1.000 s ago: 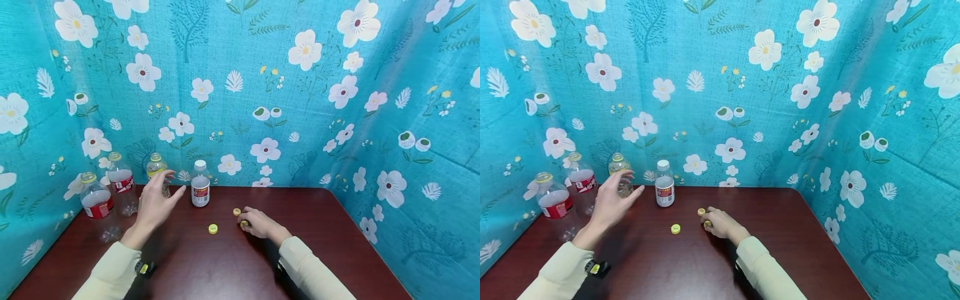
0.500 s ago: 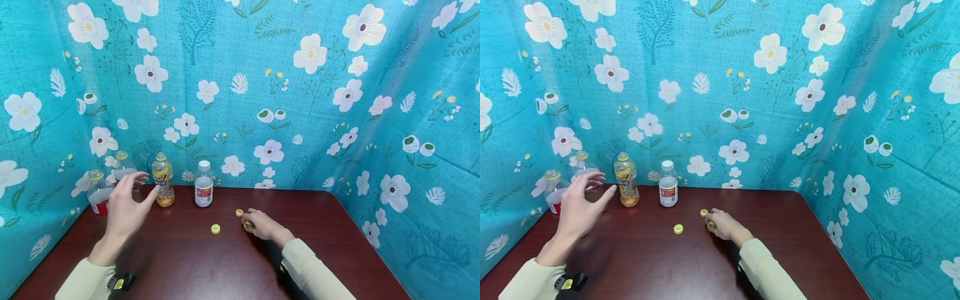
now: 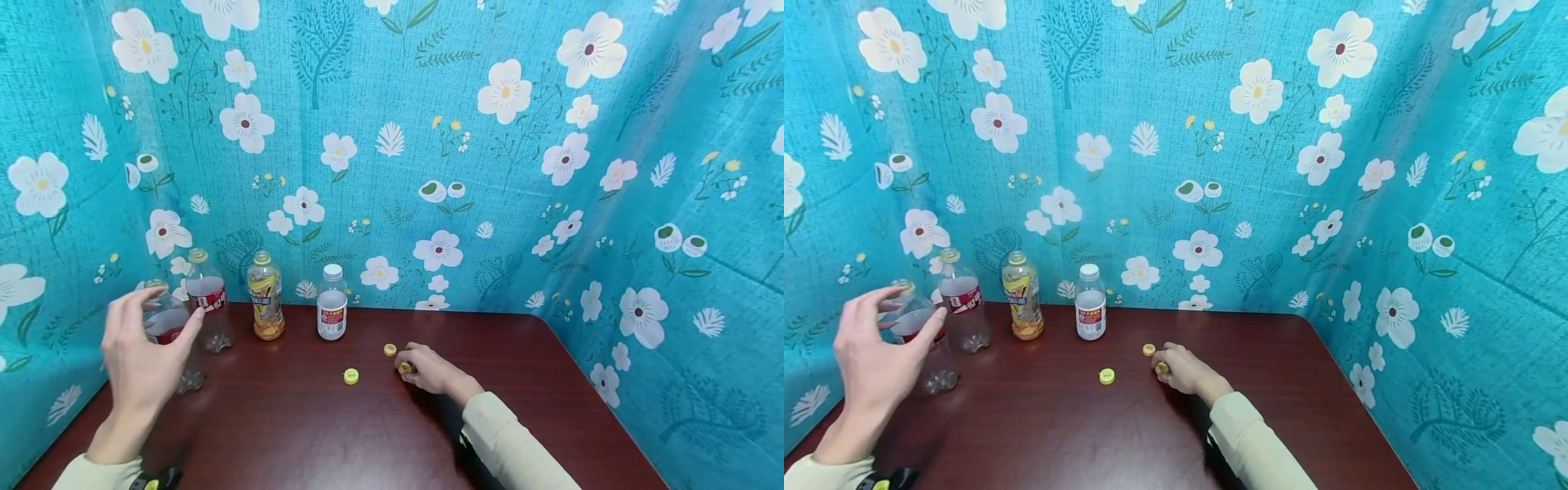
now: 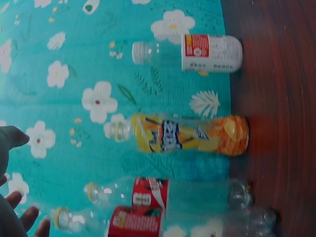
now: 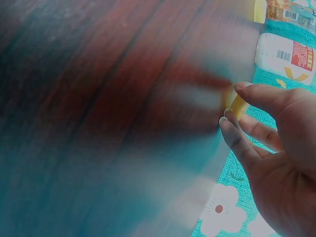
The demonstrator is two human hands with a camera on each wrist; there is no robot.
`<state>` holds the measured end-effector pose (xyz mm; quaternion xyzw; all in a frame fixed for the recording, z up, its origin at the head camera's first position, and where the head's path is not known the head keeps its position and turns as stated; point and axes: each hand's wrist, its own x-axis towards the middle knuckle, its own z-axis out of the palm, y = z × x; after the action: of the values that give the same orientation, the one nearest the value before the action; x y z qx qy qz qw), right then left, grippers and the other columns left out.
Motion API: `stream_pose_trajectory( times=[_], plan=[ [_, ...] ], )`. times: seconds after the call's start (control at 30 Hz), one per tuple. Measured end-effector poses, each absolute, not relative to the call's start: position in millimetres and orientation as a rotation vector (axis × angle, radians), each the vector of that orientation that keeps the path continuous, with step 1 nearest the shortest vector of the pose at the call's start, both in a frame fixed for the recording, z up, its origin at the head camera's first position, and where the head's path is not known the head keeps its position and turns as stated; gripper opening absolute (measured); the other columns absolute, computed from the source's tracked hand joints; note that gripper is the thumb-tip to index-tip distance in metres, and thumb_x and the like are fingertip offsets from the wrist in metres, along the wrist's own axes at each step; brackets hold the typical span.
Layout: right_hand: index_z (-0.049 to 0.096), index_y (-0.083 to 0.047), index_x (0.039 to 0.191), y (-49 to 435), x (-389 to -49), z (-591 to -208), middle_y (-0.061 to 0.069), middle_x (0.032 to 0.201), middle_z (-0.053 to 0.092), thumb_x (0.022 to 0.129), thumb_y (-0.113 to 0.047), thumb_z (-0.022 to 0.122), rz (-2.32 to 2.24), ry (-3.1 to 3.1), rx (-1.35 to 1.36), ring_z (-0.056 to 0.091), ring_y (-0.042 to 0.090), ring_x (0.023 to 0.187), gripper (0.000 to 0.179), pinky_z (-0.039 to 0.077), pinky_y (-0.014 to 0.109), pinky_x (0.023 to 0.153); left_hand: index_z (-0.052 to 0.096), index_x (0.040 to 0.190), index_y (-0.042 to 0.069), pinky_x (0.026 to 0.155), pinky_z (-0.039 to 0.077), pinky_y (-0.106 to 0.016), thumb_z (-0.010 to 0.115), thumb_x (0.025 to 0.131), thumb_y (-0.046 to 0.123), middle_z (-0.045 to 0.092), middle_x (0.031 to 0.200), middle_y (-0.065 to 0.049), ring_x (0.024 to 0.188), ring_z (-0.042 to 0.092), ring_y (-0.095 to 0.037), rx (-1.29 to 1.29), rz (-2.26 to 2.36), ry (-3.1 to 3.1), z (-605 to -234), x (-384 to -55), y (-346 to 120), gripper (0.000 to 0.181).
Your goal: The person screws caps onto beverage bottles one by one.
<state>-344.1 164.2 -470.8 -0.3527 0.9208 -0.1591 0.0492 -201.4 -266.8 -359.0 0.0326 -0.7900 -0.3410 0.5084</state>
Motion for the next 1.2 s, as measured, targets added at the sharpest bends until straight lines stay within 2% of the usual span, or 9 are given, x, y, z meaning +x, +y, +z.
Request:
stream_pose_trajectory(
  times=[0.2,0.3,0.47,0.63,0.83,1.07,1.2],
  plan=[
    [0.074,-0.009,0.111,166.5,-346.3,-470.6,0.007,0.108,0.064,0.094,-0.005,0.072,-0.561,2.783,-1.113,0.062,0.018,0.093,0.018,0.055,0.029,0.080,0.042,0.151,0.013,0.100,0.037,-0.057,0.089,0.078,0.017,0.040,0.146,-0.020,0.132,0.039,-0.033,0.244,-0.876,-1.942,-367.5,-200.3,-282.9,0.087],
    [0.072,-0.006,0.113,167.8,-347.5,-470.7,0.009,0.108,0.063,0.093,-0.002,0.072,-0.609,2.769,-1.105,0.064,0.018,0.089,0.020,0.055,0.027,0.078,0.035,0.155,0.018,0.105,0.036,-0.065,0.088,0.080,0.023,0.035,0.150,-0.019,0.138,0.035,-0.036,0.318,-0.926,-2.001,-373.6,-203.6,-290.3,0.093],
    [0.070,-0.006,0.113,169.6,-348.2,-471.0,0.008,0.108,0.061,0.091,0.001,0.073,-0.649,2.745,-1.104,0.064,0.014,0.085,0.023,0.055,0.026,0.076,0.024,0.160,0.021,0.104,0.037,-0.069,0.085,0.084,0.030,0.030,0.156,-0.016,0.139,0.036,-0.040,0.417,-1.020,-2.099,-383.5,-211.1,-298.9,0.098],
    [0.068,-0.005,0.112,170.0,-347.8,-470.2,0.008,0.106,0.060,0.090,0.003,0.074,-0.683,2.734,-1.126,0.064,0.018,0.086,0.024,0.057,0.028,0.077,0.019,0.161,0.023,0.102,0.037,-0.071,0.083,0.085,0.034,0.027,0.158,-0.016,0.138,0.037,-0.042,0.438,-1.077,-2.134,-390.3,-219.7,-303.2,0.100],
    [0.069,-0.004,0.111,169.2,-347.8,-466.3,0.005,0.100,0.062,0.090,0.001,0.075,-0.744,2.733,-1.128,0.063,0.020,0.087,0.023,0.056,0.029,0.077,0.015,0.162,0.027,0.108,0.033,-0.072,0.080,0.088,0.030,0.027,0.162,-0.015,0.146,0.030,-0.040,0.426,-1.125,-2.160,-397.1,-228.6,-306.4,0.098],
    [0.070,-0.002,0.110,168.4,-347.4,-459.2,0.004,0.095,0.066,0.090,-0.004,0.077,-0.773,2.727,-1.143,0.064,0.021,0.086,0.021,0.058,0.033,0.078,0.015,0.162,0.022,0.112,0.029,-0.071,0.078,0.090,0.027,0.028,0.163,-0.016,0.149,0.027,-0.041,0.412,-1.147,-2.166,-403.4,-233.9,-308.8,0.096],
    [0.070,-0.001,0.113,169.1,-346.1,-454.9,0.003,0.094,0.067,0.093,-0.008,0.076,-0.805,2.714,-1.130,0.064,0.015,0.081,0.023,0.057,0.028,0.074,0.018,0.162,0.018,0.112,0.029,-0.071,0.076,0.092,0.028,0.029,0.164,-0.018,0.149,0.028,-0.043,0.438,-1.153,-2.180,-406.9,-234.7,-309.2,0.091]
  ],
)
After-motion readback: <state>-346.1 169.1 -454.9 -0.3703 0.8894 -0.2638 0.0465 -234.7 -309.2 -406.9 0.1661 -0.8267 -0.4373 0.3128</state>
